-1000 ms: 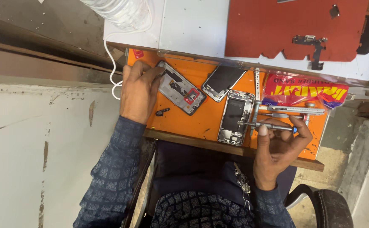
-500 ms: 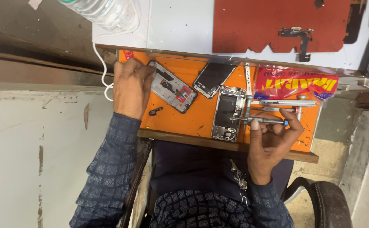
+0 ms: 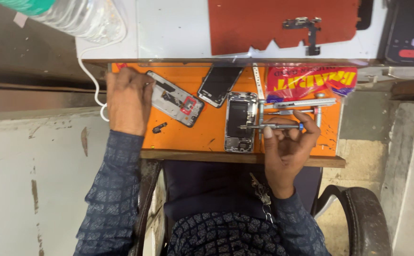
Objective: The person uses a screwdriver to remove screws from a disassembled smartphone frame on an orange workbench. They then use a metal prying tool to lift and separate internal components from the frame. The person continues to unscrew and pry parts of the phone throughout the clip.
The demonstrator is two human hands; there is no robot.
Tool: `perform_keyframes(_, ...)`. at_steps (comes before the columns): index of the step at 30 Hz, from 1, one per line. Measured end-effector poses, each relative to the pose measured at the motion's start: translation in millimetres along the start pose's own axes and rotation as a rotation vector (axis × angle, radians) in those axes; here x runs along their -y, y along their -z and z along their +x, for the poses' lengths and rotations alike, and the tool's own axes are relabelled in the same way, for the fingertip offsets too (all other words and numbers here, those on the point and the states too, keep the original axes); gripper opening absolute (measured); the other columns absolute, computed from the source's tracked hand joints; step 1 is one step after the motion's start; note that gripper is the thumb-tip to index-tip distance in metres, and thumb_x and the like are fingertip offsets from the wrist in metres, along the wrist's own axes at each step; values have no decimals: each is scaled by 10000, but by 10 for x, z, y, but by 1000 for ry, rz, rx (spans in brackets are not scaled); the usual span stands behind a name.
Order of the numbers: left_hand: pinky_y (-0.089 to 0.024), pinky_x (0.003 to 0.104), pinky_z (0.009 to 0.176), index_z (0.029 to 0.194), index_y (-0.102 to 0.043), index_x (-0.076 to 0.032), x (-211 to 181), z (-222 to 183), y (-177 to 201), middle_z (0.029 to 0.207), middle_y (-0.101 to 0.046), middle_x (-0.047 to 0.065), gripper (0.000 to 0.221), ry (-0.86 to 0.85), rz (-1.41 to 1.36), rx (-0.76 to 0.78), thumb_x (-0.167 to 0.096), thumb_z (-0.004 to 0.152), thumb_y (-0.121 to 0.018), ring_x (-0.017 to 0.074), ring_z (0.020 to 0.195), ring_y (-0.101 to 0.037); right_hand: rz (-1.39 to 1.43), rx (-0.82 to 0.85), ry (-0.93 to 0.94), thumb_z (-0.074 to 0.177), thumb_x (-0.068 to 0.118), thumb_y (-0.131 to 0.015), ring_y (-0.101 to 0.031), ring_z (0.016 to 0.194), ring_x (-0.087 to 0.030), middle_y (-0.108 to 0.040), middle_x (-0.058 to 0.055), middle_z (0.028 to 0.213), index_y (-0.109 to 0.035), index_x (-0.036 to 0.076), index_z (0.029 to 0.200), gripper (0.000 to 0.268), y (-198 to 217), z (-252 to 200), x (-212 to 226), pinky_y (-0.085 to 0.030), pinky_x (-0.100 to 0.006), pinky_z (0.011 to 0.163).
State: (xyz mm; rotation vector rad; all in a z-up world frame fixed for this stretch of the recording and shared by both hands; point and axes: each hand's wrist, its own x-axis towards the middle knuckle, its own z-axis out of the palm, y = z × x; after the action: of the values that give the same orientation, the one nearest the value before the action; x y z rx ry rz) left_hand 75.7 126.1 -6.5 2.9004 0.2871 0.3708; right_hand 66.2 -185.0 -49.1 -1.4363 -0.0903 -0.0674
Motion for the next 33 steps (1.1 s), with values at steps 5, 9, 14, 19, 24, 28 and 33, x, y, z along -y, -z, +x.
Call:
perform_keyframes(5, -468, 435, 898, 1020, -769, -58, 44, -38, -5, 1010, -611, 106, 105, 39, -59, 64, -77, 920, -795, 322, 998, -526, 40, 3, -14, 1068, -105, -620, -633, 1044, -136, -643, -138, 1154, -318, 70, 1505, 559, 27, 3, -6, -535, -255, 913)
perform_keyframes(9, -454, 456, 940, 1059, -709, -37, 111, -91, -69, 1086, -563, 142, 110, 6, -54, 78, -62, 962, -757, 345, 1048, -498, 51, -37, -10, 1089, -83, -624, -634, 1045, -137, -647, -126, 1142, -306, 77, 1522, 561, 45, 0, -16, -533, -261, 936)
perform_keyframes(14, -424, 489, 972, 1084, -647, -14, 140, -119, -161, 1130, -503, 178, 101, -28, 21, 86, -43, 1004, -700, 369, 1077, -465, 41, -95, -3, 1119, -42, -627, -635, 1074, -152, -662, -130, 1147, -304, 67, 1507, 517, 73, 9, 15, -525, -275, 987)
perform_keyframes(19, -408, 500, 975, 1101, -626, -3, 127, -143, -186, 1169, -505, 176, 114, -10, -37, 41, -65, 1037, -698, 374, 1121, -469, 55, -122, -17, 1109, -15, -638, -645, 1033, -153, -670, -122, 1116, -318, 66, 1503, 515, 69, 34, 9, -553, -293, 949)
perform_keyframes(24, -412, 491, 992, 1056, -648, -22, 96, -164, -138, 1183, -523, 145, 123, -23, -54, -1, -75, 1013, -750, 355, 1148, -483, 68, -128, -18, 1105, -16, -640, -643, 1032, -150, -676, -115, 1124, -322, 74, 1526, 534, 69, 37, 2, -555, -294, 940)
perform_keyframes(28, -446, 475, 1032, 1008, -644, -27, 79, -181, -86, 1194, -564, 131, 125, -14, -116, -55, -13, 956, -756, 349, 1181, -503, 66, -123, -8, 1111, -11, -645, -643, 1020, -148, -679, -109, 1096, -331, 69, 1490, 498, 64, 44, 9, -555, -291, 932)
perform_keyframes(33, -484, 476, 1027, 1007, -639, -22, 86, -169, -54, 1035, -667, 99, 150, 4, -172, -89, 32, 946, -765, 315, 1031, -596, 63, -142, -28, 1101, -8, -660, -643, 993, -149, -689, -108, 1099, -338, 72, 1514, 530, 48, 48, 42, -544, -284, 924)
